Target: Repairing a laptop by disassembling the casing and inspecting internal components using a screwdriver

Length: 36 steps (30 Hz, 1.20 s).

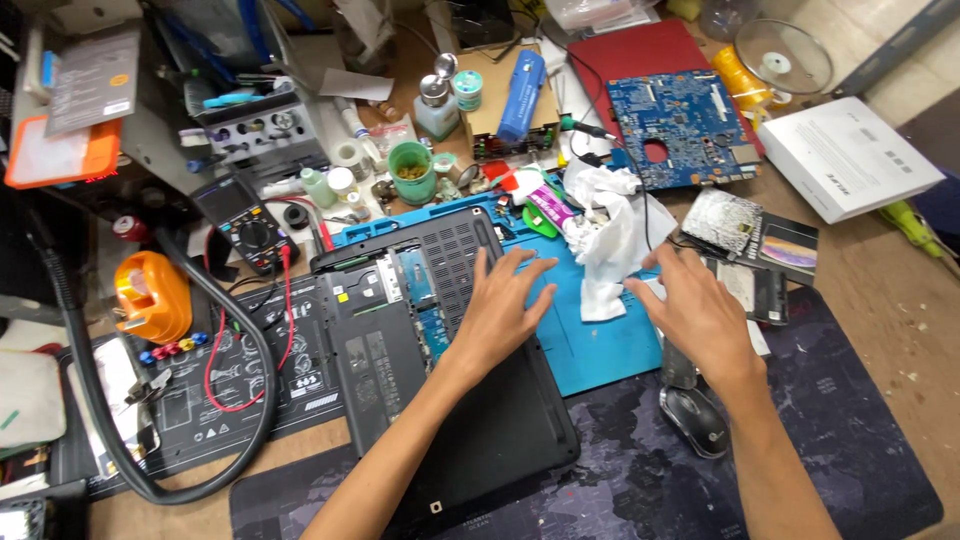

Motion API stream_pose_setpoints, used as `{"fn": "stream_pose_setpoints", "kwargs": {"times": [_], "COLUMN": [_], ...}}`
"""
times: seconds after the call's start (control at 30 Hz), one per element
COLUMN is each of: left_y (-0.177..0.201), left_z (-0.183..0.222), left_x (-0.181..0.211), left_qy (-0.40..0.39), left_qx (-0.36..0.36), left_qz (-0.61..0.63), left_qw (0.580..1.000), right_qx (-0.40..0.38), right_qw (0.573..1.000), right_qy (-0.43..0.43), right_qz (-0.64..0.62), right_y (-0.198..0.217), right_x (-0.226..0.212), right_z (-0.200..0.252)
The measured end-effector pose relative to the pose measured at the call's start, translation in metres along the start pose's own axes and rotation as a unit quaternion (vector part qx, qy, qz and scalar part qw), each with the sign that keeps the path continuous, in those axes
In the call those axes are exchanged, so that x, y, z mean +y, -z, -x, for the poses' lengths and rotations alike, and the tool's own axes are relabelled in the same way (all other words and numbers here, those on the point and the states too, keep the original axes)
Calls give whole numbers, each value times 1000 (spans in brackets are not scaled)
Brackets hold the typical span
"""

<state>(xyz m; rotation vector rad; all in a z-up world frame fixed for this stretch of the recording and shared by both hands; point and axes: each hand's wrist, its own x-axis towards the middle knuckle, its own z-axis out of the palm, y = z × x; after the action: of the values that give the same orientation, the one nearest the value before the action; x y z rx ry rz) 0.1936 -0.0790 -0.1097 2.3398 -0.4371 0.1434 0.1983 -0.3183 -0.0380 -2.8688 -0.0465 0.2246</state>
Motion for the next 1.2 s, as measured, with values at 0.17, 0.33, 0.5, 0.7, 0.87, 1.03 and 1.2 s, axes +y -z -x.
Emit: {"fn": "stream_pose_setpoints", "kwargs": {"times": [0.17, 0.33, 0.5, 0.7, 0.87, 1.03, 1.2], "left_y": [-28, -27, -21, -23, -21, -12, 13], "left_z": [-16, -18, -17, -15, -15, -13, -10], "left_x": [26, 48, 52, 43, 44, 46, 52], "left_qy": [-26, -50, -50, -61, -54, -48, -30], "left_qx": [-35, -65, -84, -83, -89, -85, -73], "left_qz": [29, 48, 42, 46, 59, 76, 147], "left_qw": [999, 996, 994, 994, 993, 992, 986], "right_qx": [-6, 9, 23, 79, 117, 205, 200], "right_qw": [994, 990, 987, 986, 977, 965, 916], "right_qy": [-102, -141, -136, -117, -111, -32, 105], "right_qz": [34, -7, -81, -87, -137, -163, -331], "right_y": [-23, -18, -19, -6, 18, 32, 40], "right_x": [38, 38, 42, 31, 16, 3, -20], "right_z": [8, 13, 11, 18, 29, 44, 62]}}
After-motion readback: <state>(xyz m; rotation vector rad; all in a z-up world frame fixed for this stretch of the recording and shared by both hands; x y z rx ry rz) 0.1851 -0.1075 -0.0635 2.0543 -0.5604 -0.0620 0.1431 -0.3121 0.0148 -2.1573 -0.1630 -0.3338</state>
